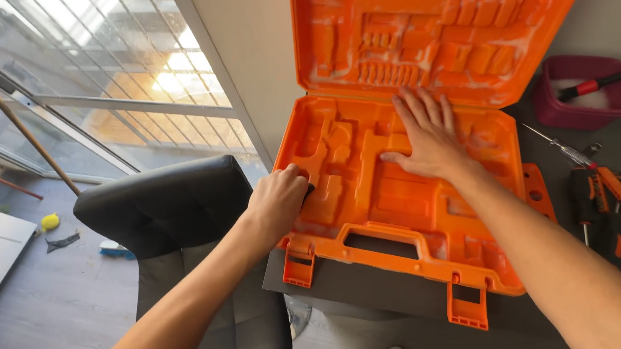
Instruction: The person uses a black cloth to wipe the interior compartments of an open orange toolbox. The person repeatedly folds and unfolds the cloth while cleaning different sections of the toolbox base.
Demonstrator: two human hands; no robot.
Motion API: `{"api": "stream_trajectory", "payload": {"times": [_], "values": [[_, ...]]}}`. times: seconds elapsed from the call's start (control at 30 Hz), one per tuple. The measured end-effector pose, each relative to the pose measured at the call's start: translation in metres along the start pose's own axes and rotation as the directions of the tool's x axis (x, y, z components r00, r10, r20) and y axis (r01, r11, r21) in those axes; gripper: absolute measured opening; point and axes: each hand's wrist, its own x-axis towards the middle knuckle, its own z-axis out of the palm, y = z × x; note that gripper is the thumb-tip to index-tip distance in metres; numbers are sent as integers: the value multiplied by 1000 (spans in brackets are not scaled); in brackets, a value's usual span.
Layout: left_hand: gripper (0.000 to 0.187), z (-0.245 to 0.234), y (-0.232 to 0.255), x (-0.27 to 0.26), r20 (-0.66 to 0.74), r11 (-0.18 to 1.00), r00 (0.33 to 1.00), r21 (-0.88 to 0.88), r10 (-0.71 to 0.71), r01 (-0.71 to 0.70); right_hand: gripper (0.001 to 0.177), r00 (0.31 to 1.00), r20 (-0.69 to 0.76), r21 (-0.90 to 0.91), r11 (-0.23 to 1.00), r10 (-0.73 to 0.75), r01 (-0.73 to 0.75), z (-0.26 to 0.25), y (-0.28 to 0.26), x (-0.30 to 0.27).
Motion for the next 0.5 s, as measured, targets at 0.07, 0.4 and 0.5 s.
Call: {"api": "stream_trajectory", "payload": {"times": [0.07,0.4,0.5], "values": [[27,-29,10,-13,35,999,999,-36,16,-15,110,1000,4,9,1000,-1,1,3,1,-1],[34,-37,-13,-28,306,971,945,-233,117,-45,111,1000,27,55,998,15,-17,-1,0,-1],[33,-59,-4,-33,307,961,947,-275,96,-8,110,999,48,62,998,14,-17,-4,-2,-2]]}}
